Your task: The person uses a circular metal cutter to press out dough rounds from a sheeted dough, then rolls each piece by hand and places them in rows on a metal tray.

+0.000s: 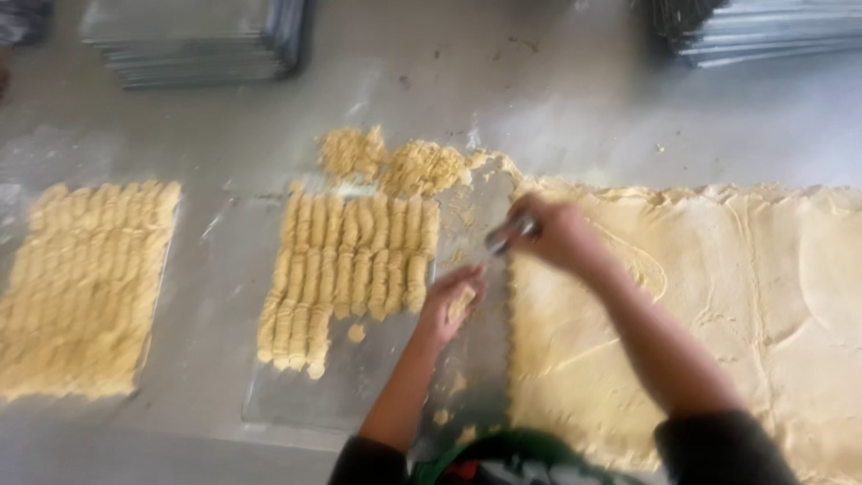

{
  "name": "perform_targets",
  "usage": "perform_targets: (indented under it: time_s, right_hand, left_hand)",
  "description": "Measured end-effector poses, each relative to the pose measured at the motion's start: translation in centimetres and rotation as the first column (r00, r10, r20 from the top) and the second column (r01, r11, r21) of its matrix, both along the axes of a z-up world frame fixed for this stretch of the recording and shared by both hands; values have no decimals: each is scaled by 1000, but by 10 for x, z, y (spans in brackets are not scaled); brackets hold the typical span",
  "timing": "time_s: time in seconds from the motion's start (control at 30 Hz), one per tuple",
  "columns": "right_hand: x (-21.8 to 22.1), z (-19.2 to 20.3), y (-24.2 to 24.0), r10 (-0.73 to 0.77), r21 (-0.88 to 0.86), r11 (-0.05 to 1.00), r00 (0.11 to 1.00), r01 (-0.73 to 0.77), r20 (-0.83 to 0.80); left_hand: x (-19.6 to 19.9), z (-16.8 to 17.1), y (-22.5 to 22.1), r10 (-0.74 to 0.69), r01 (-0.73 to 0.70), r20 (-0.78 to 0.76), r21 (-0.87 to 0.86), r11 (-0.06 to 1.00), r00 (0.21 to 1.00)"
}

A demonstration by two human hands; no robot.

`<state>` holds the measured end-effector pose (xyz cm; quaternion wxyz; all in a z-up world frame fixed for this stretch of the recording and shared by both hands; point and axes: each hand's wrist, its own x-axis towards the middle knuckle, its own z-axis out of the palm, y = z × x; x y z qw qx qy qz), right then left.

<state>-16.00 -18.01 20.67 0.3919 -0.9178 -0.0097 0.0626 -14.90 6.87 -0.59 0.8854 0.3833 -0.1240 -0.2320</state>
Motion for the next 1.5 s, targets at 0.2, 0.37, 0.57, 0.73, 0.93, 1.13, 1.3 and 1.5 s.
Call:
perform_targets:
  time_s: [0.2,0.37,0.57,0.73,0.93,1.13,1.3,1.5]
  right_hand:
    - [-75,-36,51,282,-337,928,888,-157,364]
    - [-108,-43,-9,36,45,997,871,-66,490]
    - [-152,-143,25,237,543,810,971,-221,43]
    - [-183,-169,43,140,533,845,979,-41,-147]
    - [-203,-168,64,37,561,818,963,124,-268]
    - [-205,-232,98,-155,603,731,938,320,-310]
    - [-197,-291,101,-14,908,-395,987,141,-159]
    - [-212,-302,205,214,971,-143,964,192,-159]
  left_hand:
    - [-95,-19,2,71,-215,-447,-281,935,892]
    - [-147,-21,8,23,-182,-359,-417,891,933]
    - [-168,17,9,40,-92,-227,-223,971,973]
    - [-168,18,18,79,-82,-191,-6,997,979]
    - [-164,-3,43,26,-160,411,294,942,911]
    - [-153,-47,80,-156,-14,-489,-326,945,858]
    - [-134,-43,164,-189,-31,-412,-472,881,891]
    - [-127,-35,262,96,-208,-378,-268,941,921]
